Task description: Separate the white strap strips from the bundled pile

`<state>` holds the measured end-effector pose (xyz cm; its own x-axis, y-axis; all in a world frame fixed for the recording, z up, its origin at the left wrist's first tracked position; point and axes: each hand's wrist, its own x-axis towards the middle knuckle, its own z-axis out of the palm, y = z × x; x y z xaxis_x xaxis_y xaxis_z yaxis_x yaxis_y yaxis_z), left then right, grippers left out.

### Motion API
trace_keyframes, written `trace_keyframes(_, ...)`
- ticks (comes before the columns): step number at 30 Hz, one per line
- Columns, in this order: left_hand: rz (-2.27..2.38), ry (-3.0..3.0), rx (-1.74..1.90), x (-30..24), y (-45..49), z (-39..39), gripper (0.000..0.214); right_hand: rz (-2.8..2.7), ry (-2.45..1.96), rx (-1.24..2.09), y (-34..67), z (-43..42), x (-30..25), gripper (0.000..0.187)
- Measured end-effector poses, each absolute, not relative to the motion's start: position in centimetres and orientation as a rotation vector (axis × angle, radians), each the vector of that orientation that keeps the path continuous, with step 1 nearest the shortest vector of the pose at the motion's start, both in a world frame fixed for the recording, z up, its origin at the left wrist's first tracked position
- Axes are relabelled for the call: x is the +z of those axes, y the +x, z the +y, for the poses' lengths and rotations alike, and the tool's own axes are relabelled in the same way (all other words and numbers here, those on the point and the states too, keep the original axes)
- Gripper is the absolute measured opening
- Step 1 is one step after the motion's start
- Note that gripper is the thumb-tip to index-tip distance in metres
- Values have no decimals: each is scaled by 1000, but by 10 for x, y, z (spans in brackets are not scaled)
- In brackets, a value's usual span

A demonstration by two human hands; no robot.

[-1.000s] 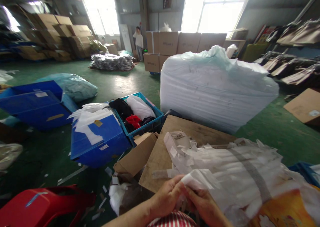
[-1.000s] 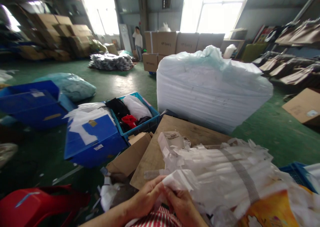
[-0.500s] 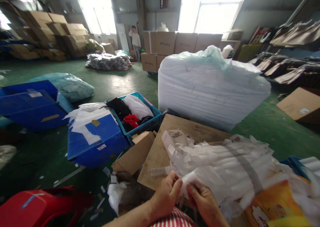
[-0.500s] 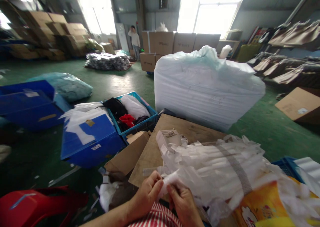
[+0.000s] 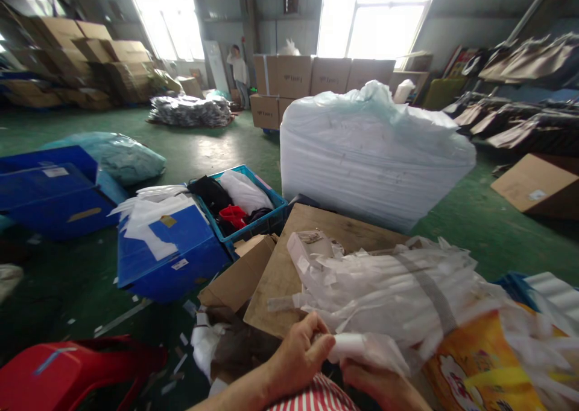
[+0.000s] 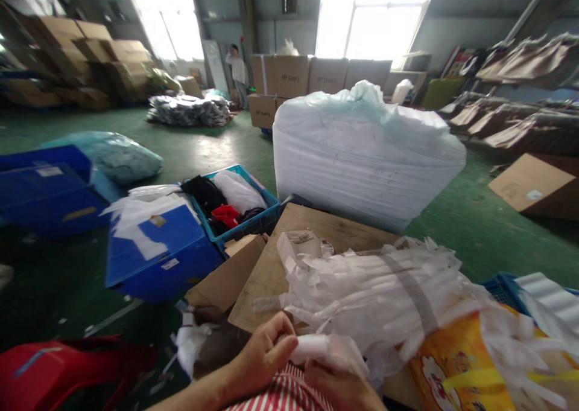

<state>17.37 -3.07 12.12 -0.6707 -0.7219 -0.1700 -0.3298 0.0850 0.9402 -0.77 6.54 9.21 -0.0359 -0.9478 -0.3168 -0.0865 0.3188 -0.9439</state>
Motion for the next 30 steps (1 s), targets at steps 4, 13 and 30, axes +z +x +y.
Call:
trace_keyframes(4, -2083, 1074, -1622, 123, 168, -28, 12, 1370, -1042, -1043, -64, 83, 113, 68)
trace_keyframes(13, -2234, 989, -1565, 119, 152, -18, 10, 1656, -1483, -616, -51, 60, 148, 18)
trace_keyframes(30, -1611, 944, -1994, 117, 116, -26, 24, 1968, -1578, -1342, -51, 64, 168, 39)
